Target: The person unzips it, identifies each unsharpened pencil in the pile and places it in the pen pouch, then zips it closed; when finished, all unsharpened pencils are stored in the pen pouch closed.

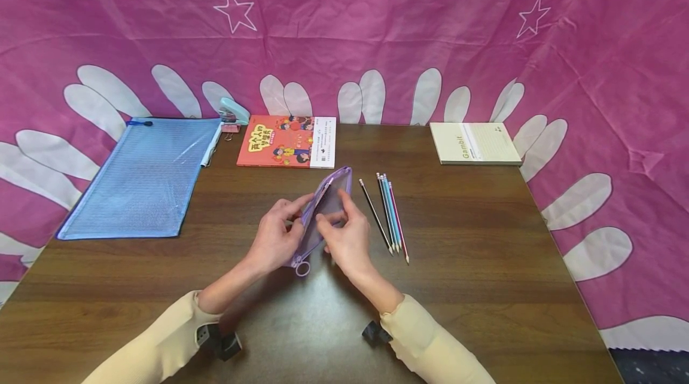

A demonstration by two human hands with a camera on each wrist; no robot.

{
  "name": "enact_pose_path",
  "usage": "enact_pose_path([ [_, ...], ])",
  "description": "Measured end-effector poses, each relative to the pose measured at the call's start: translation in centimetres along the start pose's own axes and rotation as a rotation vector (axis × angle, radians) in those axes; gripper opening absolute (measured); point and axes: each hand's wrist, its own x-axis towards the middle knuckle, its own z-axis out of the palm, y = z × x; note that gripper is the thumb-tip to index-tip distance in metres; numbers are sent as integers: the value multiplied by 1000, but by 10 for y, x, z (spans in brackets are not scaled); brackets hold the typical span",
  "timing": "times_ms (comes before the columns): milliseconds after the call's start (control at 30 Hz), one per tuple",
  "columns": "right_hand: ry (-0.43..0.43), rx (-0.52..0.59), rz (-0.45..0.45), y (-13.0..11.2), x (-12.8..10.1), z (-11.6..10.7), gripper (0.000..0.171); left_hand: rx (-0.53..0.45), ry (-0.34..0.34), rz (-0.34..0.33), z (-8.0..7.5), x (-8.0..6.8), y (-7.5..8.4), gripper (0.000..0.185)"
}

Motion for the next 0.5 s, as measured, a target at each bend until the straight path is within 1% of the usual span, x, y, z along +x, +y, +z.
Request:
enact_pose_path([
  [267,5,45,6,-2,1,-7,62,-13,-7,-7,-1,0,1,53],
  [500,-25,73,47,-2,1,-15,64,-6,-14,-3,-1,0,0,53],
])
